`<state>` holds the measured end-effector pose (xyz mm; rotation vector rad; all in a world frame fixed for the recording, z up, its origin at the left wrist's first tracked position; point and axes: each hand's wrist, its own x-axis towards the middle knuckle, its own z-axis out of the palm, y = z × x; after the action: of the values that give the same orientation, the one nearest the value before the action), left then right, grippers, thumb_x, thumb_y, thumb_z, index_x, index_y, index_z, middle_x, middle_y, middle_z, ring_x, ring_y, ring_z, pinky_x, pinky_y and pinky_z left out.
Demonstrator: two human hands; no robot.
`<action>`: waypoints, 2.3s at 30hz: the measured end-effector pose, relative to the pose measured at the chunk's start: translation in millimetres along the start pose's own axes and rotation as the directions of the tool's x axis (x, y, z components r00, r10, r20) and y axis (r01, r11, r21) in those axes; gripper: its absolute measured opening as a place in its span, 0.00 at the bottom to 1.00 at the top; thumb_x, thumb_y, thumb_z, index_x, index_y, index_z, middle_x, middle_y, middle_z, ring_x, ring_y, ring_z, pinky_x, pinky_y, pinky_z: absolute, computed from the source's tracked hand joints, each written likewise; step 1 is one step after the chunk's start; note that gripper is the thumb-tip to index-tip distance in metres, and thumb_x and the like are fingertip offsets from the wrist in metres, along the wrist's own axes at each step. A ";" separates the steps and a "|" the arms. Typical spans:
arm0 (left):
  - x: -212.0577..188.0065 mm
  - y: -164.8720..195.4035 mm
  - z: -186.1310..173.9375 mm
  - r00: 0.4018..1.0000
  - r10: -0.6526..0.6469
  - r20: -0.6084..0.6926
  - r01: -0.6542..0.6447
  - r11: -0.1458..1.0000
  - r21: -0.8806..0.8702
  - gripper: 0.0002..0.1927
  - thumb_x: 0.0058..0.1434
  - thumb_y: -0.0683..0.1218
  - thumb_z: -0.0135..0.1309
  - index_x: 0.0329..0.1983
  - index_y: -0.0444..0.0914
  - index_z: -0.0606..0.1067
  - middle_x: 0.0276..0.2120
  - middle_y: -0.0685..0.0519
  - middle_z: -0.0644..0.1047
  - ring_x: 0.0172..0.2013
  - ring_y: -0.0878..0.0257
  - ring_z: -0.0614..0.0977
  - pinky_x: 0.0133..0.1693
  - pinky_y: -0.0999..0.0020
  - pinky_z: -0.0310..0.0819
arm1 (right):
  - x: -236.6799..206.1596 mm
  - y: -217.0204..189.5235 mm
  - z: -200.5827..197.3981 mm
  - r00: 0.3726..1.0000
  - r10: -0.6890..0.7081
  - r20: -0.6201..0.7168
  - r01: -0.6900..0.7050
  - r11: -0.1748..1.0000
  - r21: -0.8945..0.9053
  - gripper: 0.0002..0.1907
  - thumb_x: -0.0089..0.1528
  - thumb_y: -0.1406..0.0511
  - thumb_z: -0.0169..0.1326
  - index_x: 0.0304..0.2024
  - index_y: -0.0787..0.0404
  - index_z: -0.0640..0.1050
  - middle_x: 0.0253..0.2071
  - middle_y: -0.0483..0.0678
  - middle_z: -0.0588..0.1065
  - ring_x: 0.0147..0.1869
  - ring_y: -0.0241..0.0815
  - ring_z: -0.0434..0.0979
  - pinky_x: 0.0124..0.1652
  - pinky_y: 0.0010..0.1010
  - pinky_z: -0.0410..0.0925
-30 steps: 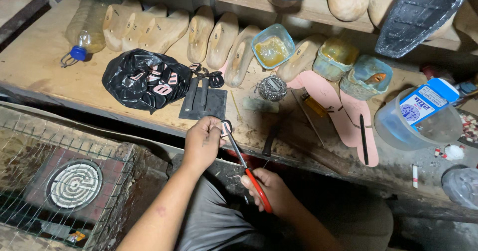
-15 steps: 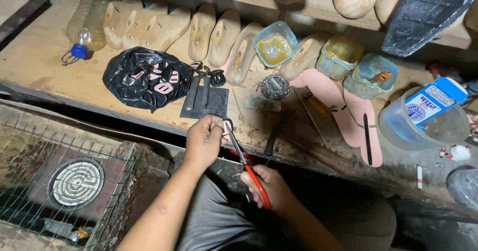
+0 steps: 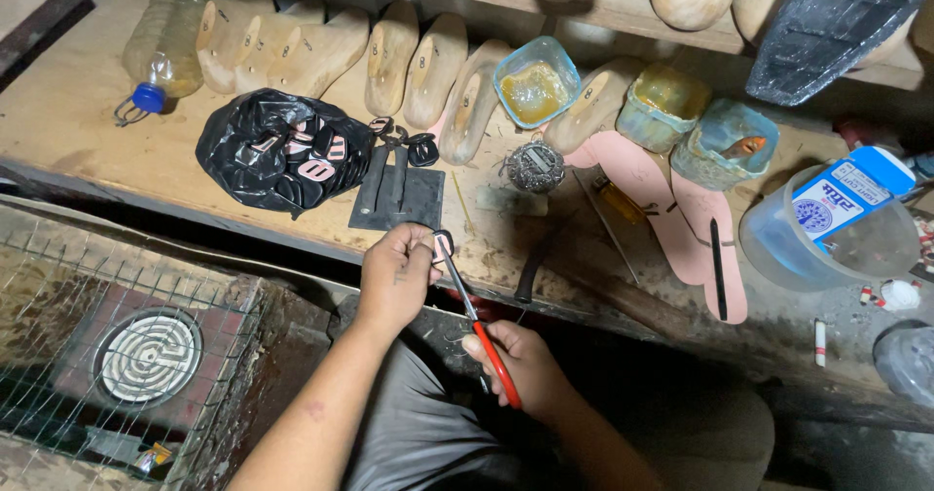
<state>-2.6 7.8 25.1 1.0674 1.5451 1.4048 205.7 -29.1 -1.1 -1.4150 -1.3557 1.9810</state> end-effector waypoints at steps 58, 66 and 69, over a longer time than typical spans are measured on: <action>-6.1 -16.0 5.7 0.989 0.107 -0.104 -0.115 0.991 -0.072 0.10 0.64 0.36 0.52 0.47 0.27 0.77 0.36 0.51 0.83 0.34 0.70 0.82 0.38 0.76 0.76 | -3.9 -8.7 -20.1 0.993 0.048 0.112 -0.033 0.991 -0.132 0.20 0.62 0.49 0.55 0.41 0.57 0.72 0.29 0.41 0.70 0.29 0.31 0.71 0.28 0.25 0.70; -3.9 -15.3 6.2 0.991 0.083 -0.104 -0.096 0.988 -0.124 0.09 0.64 0.35 0.53 0.46 0.28 0.77 0.36 0.50 0.82 0.35 0.69 0.82 0.39 0.76 0.76 | -5.7 -12.9 -9.0 0.998 0.047 0.045 -0.046 0.999 -0.022 0.20 0.61 0.49 0.58 0.34 0.57 0.74 0.24 0.40 0.70 0.22 0.30 0.68 0.22 0.24 0.66; -3.3 -16.6 5.2 0.992 0.081 -0.098 -0.093 0.987 -0.132 0.09 0.64 0.35 0.53 0.46 0.28 0.77 0.36 0.50 0.82 0.35 0.69 0.82 0.39 0.76 0.76 | -5.4 -11.8 -6.3 0.999 0.047 0.024 -0.047 0.999 0.000 0.19 0.60 0.50 0.59 0.33 0.57 0.74 0.23 0.40 0.70 0.21 0.30 0.69 0.21 0.23 0.65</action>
<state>2.1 5.8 8.1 1.0097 1.4588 1.6160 210.8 -24.2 11.6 -1.4393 -1.3444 2.0342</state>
